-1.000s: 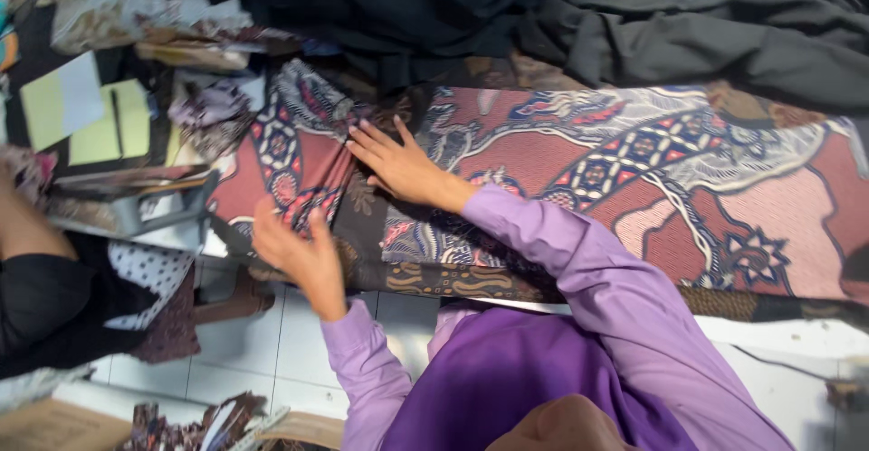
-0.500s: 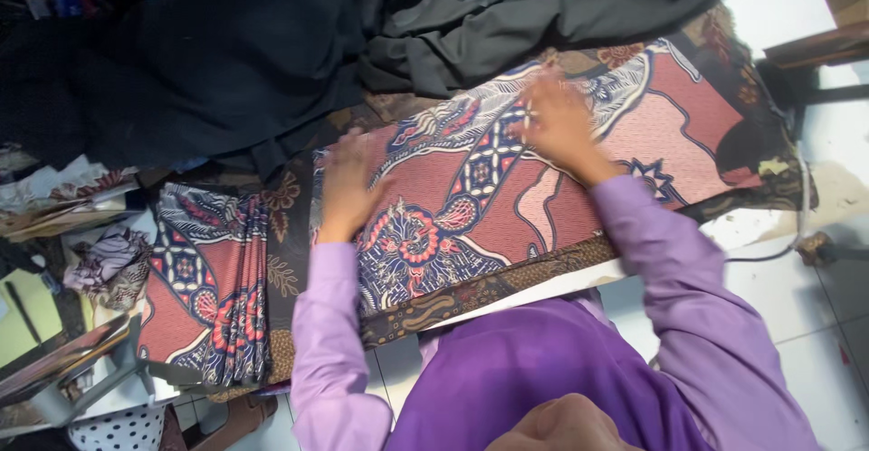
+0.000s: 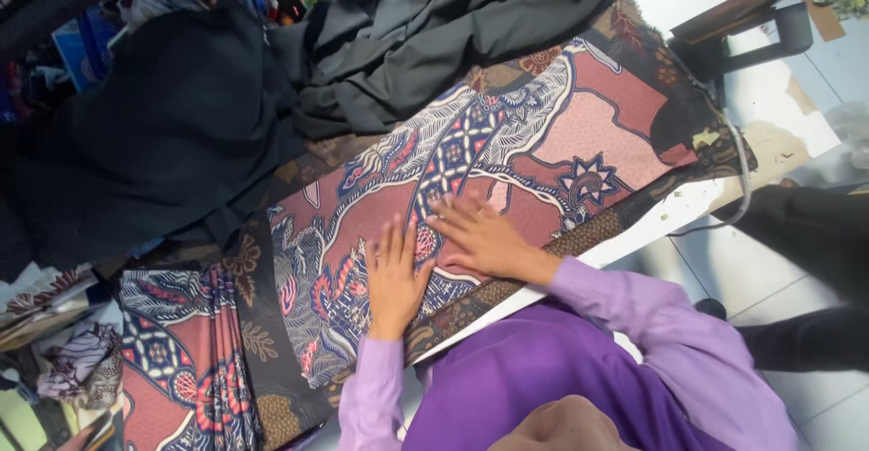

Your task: The person irons several pieces of dark gray fabric on a patterned table. They repeatedly pick up each piece, smooth it out, press it with an iron, and place it aside. The person also briefly wipes the table surface with a white cloth during the process.

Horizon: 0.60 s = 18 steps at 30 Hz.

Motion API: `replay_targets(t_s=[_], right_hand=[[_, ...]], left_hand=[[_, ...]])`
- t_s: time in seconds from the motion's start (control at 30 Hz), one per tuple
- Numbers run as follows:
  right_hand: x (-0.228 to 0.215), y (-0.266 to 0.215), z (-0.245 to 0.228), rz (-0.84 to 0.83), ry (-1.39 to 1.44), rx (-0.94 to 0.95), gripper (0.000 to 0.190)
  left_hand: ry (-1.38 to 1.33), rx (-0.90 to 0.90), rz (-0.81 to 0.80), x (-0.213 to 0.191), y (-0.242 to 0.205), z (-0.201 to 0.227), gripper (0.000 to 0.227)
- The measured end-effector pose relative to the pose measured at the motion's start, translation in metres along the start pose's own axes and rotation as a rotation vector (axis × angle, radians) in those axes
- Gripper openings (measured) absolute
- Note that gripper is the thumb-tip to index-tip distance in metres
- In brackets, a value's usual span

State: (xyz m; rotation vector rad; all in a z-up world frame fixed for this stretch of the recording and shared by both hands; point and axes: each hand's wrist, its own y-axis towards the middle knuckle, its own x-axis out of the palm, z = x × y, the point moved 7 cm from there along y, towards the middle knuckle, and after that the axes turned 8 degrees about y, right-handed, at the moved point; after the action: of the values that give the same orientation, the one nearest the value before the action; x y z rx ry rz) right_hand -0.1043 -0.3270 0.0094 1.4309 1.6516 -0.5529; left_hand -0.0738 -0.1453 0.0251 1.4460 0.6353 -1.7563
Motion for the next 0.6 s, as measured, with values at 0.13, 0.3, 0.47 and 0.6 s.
replay_targets(t_s=[0.13,0.3,0.47,0.6], right_hand=[[-0.082,-0.056,0.137,0.111,-0.221,0.445,0.067],[-0.172,-0.088,0.222,0.462,-0.319,0.595,0.058],[-0.189,-0.004,0.228,0.554,-0.182,0.327,0.052],[-0.213,0.072,0.255,0.607,-0.631,0.157,0.037]], left_hand=[[0.147,-0.262,0.038,-0.033,-0.060,-0.079,0.081],[0.319,-0.478,0.144,-0.053,-0.112,-0.127,0.061],[0.257,-0.442,0.211,-0.052,-0.107,-0.103,0.051],[0.278,-0.416,0.200,-0.063,-0.108,-0.091,0.049]])
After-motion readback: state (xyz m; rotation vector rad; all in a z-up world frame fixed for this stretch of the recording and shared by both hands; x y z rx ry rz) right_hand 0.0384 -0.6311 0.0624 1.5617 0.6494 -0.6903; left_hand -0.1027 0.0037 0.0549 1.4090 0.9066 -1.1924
